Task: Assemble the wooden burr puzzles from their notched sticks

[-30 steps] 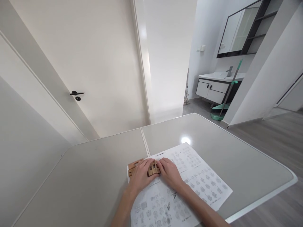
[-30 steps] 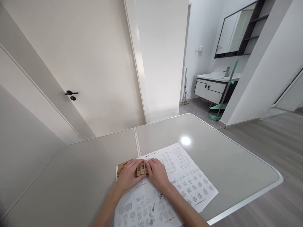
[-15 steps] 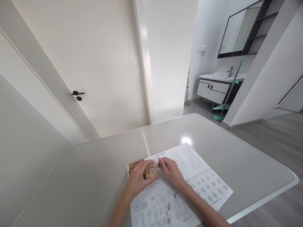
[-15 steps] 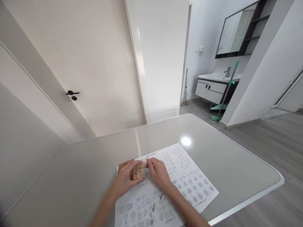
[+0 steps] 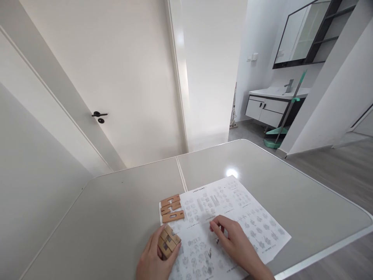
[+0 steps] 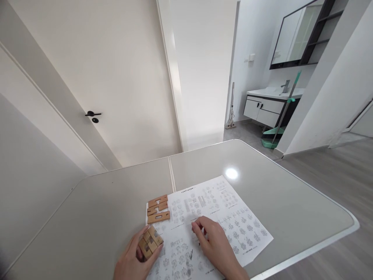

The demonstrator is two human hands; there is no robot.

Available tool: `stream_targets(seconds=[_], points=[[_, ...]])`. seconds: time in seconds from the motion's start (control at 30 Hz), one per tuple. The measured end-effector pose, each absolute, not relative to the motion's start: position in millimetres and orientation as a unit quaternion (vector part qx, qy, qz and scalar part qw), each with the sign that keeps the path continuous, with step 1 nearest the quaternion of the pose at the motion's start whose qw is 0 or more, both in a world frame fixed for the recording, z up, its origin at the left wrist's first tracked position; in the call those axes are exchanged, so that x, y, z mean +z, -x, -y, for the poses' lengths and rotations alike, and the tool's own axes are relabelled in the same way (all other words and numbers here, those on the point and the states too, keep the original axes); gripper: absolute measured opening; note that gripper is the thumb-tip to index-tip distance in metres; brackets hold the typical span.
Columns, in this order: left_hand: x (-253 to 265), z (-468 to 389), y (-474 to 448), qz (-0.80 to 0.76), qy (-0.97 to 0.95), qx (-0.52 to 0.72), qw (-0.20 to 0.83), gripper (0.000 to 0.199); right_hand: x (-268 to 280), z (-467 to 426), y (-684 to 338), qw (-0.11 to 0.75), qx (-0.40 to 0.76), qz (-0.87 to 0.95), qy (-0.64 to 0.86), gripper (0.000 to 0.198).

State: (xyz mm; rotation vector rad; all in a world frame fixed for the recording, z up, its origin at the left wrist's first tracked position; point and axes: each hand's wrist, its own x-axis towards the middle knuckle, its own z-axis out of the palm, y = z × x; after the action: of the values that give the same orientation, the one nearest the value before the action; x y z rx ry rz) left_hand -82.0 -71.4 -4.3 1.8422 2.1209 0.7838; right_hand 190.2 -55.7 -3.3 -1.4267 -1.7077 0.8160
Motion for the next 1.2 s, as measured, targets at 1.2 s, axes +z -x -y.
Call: stream_targets(seconds=[1.2], points=[[1,-51,160,-0.720,-0.612,0.309,0.107,0.046,-39,68,-188,0.418,0.283,0.689,0.519,0.020]])
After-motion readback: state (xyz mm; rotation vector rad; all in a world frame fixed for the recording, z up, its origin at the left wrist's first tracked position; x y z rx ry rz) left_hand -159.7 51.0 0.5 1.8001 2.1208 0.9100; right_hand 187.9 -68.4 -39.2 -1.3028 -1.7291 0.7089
